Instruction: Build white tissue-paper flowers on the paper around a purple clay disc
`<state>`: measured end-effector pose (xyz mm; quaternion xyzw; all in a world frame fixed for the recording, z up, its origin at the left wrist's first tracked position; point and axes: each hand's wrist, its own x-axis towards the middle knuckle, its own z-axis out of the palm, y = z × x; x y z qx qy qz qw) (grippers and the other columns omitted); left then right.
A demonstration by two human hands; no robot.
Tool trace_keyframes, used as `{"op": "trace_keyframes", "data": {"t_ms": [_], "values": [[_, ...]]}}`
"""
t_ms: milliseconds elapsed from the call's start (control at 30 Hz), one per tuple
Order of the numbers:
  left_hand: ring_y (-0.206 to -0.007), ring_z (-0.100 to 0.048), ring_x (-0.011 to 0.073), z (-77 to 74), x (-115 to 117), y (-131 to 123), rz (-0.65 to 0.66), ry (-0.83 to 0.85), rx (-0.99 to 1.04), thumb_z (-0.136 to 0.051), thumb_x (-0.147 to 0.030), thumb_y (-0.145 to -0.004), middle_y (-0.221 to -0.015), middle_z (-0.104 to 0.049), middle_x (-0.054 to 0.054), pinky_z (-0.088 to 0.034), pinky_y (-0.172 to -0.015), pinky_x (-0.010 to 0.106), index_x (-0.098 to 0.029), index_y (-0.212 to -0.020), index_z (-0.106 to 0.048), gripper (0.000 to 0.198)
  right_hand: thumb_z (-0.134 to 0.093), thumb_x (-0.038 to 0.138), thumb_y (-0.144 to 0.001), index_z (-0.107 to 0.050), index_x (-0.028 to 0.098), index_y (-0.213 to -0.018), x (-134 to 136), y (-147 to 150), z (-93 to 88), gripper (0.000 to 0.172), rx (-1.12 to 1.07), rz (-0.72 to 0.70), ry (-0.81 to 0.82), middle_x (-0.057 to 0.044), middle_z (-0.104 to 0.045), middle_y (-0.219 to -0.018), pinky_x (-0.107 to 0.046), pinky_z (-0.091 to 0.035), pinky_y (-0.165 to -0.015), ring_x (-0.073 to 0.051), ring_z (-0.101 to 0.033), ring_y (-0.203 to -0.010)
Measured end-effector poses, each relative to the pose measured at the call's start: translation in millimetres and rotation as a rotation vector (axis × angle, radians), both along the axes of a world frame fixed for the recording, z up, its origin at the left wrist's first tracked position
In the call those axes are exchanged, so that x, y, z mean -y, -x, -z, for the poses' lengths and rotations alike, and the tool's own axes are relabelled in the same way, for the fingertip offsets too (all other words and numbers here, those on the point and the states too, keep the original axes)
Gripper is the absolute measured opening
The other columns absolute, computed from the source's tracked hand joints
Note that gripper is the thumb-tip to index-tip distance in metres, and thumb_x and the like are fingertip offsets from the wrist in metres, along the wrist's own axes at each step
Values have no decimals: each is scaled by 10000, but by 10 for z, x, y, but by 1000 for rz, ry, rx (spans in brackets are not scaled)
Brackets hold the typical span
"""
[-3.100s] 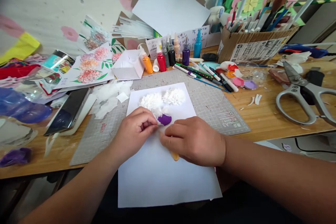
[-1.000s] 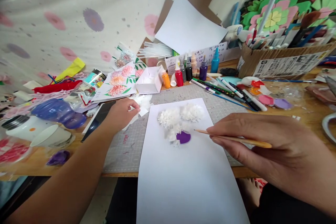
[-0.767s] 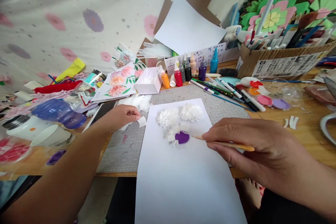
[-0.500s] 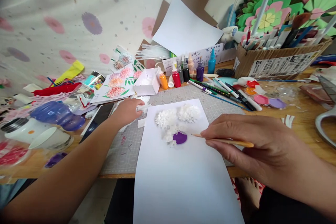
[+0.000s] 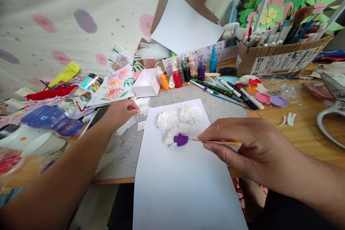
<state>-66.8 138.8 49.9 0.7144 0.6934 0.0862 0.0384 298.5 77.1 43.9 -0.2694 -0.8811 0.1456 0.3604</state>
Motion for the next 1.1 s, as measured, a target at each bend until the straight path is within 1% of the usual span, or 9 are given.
{"op": "trace_keyframes", "data": {"t_ms": [200, 333, 467, 567, 667, 733, 900, 1000, 1100], "values": [[-641, -553, 156, 79, 119, -39, 30, 62, 52, -622, -346, -730, -642, -636, -16, -349, -586, 256, -201, -629, -619, 177, -519, 260, -944, -643, 273, -987, 4, 17, -19, 131, 12, -18, -3, 7, -725, -875, -124, -517, -590, -92, -686, -749], [-624, -548, 146, 100, 160, -29, 29, 57, 78, -607, -328, -745, -648, -628, -26, -358, -576, 247, -202, -667, -600, 148, -512, 263, -947, -642, 279, -993, -9, 28, -10, 139, 28, -13, -16, 9, -724, -884, -120, -517, -593, -88, -686, -761], [-713, -572, 164, 107, 142, -87, 27, -23, 74, -597, -326, -755, -791, -644, 1, -401, -661, 265, -202, -752, -582, 125, -518, 263, -944, -648, 276, -991, -22, 47, 16, 138, 14, -19, 13, 0, -720, -876, -129, -517, -588, -92, -685, -754], [-802, -574, 201, 143, 100, -185, 59, -60, 62, -650, -380, -707, -876, -630, 25, -416, -737, 296, -205, -802, -598, 206, -525, 246, -940, -648, 273, -993, -32, 71, 18, 137, 17, -21, 12, -1, -718, -874, -136, -520, -597, -95, -685, -760], [-822, -563, 225, 189, 57, -254, 51, -86, 78, -640, -314, -684, -811, -602, 36, -410, -769, 317, -202, -723, -609, 123, -518, 240, -942, -651, 266, -983, -41, 102, -7, 141, 34, -26, -6, -7, -720, -866, -135, -519, -575, -96, -690, -749], [-797, -558, 215, 191, 41, -257, 22, -96, 127, -584, -252, -692, -770, -591, 34, -402, -758, 315, -197, -659, -601, 66, -513, 246, -942, -657, 253, -958, -44, 120, -28, 145, 37, -31, -24, -14, -724, -850, -134, -523, -557, -102, -697, -738], [-605, -497, 144, 33, 57, -181, -20, -41, 390, -538, -320, -734, -654, -553, -6, -360, -571, 262, -185, -709, -595, 149, -529, 253, -937, -660, 241, -916, -55, 133, -57, 134, 5, -17, -4, 3, -731, -817, -75, -517, -556, -72, -695, -717], [-534, -448, 109, -107, 81, -185, 36, 50, 542, -570, -361, -728, -623, -524, -16, -332, -514, 243, -175, -728, -588, 187, -547, 264, -932, -667, 239, -907, -71, 135, -70, 124, -2, 2, 17, 12, -737, -826, -48, -518, -595, -57, -696, -735], [-590, -489, 119, -215, 117, -301, 137, 164, 703, -618, -361, -717, -661, -556, 0, -376, -552, 245, -177, -724, -601, 186, -553, 290, -930, -689, 228, -885, -85, 152, -93, 156, -32, 22, 38, 4, -742, -815, -72, -536, -620, -71, -701, -722]]}}
